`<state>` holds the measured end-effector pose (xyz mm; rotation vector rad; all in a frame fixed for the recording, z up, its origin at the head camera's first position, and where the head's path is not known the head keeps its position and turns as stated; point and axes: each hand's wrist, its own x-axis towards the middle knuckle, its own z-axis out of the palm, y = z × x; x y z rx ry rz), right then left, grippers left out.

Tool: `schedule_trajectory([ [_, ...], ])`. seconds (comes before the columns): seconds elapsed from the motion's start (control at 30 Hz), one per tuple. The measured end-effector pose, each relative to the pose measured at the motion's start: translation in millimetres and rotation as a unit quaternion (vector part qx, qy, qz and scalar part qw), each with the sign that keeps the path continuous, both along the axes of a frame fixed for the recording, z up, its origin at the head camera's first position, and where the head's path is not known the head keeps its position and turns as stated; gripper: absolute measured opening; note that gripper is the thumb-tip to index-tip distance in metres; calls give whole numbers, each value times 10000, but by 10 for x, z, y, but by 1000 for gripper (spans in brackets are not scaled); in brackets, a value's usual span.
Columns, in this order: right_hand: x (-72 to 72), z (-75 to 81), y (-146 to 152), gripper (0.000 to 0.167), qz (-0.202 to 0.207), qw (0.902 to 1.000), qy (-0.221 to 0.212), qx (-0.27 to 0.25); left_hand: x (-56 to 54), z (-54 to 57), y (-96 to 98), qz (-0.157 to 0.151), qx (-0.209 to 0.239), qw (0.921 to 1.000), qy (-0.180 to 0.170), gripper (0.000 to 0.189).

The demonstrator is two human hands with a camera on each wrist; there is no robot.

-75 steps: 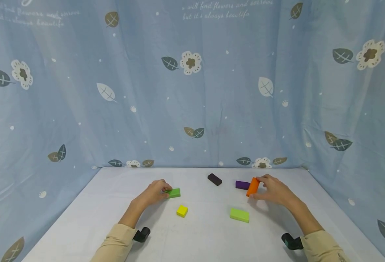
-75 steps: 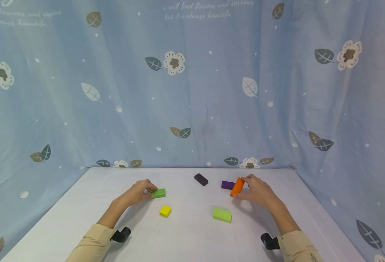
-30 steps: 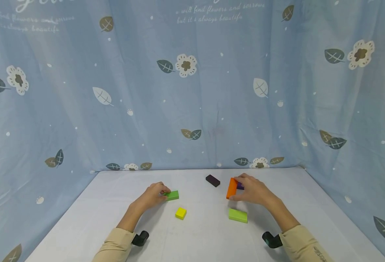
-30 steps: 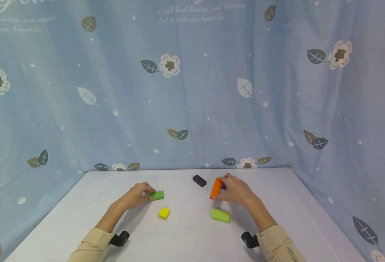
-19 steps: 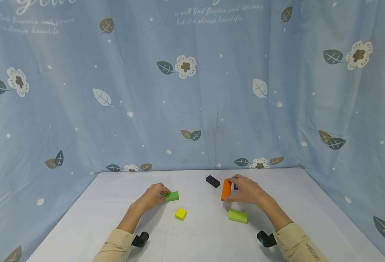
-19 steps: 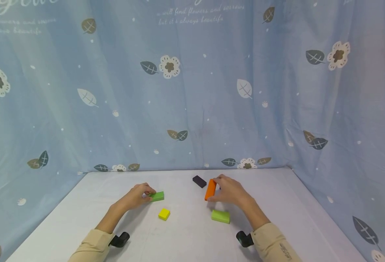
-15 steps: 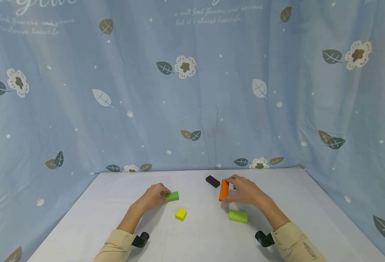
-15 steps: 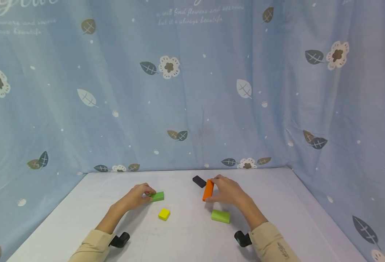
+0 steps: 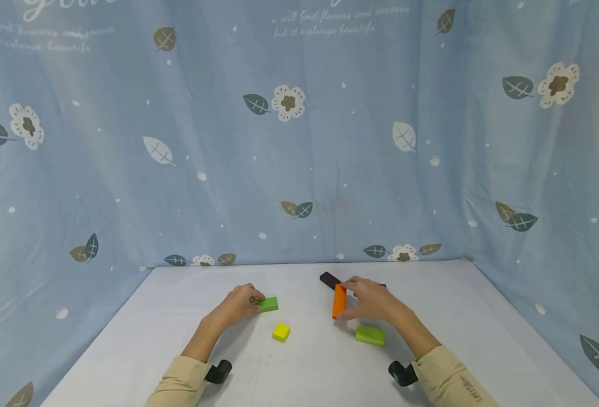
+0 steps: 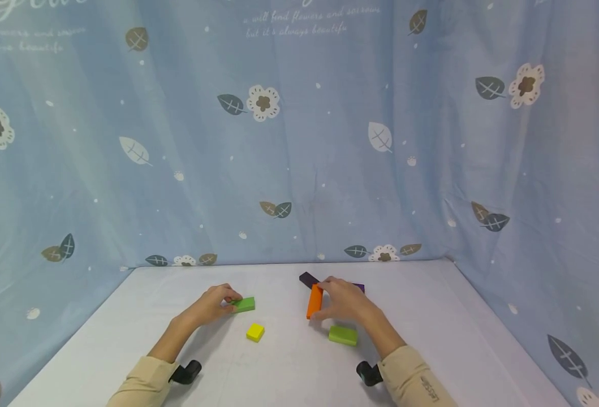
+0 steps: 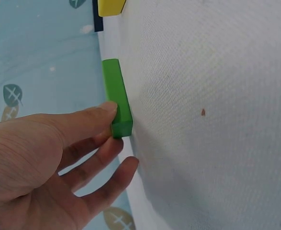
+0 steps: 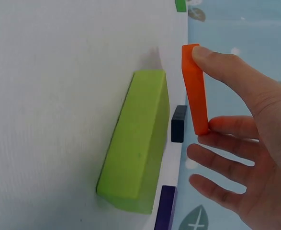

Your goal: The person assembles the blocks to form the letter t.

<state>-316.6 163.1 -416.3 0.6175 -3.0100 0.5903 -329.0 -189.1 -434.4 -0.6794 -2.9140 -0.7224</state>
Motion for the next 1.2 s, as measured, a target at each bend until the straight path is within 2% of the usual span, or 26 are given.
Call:
schedule_trajectory([
  [0.43,-13,-89,-133,82,387,9992,95,-25,19,37,4,-95,28,9999,41,23],
  [0.83,5,-175,-302,80,723,9973,27,-156,1,-14,-9,0,8,10000,31,23],
  [1.2,9,-187,-387,78,797,9966,-107,-174,-2,-14,-12,-63,56,10000,43,23],
])
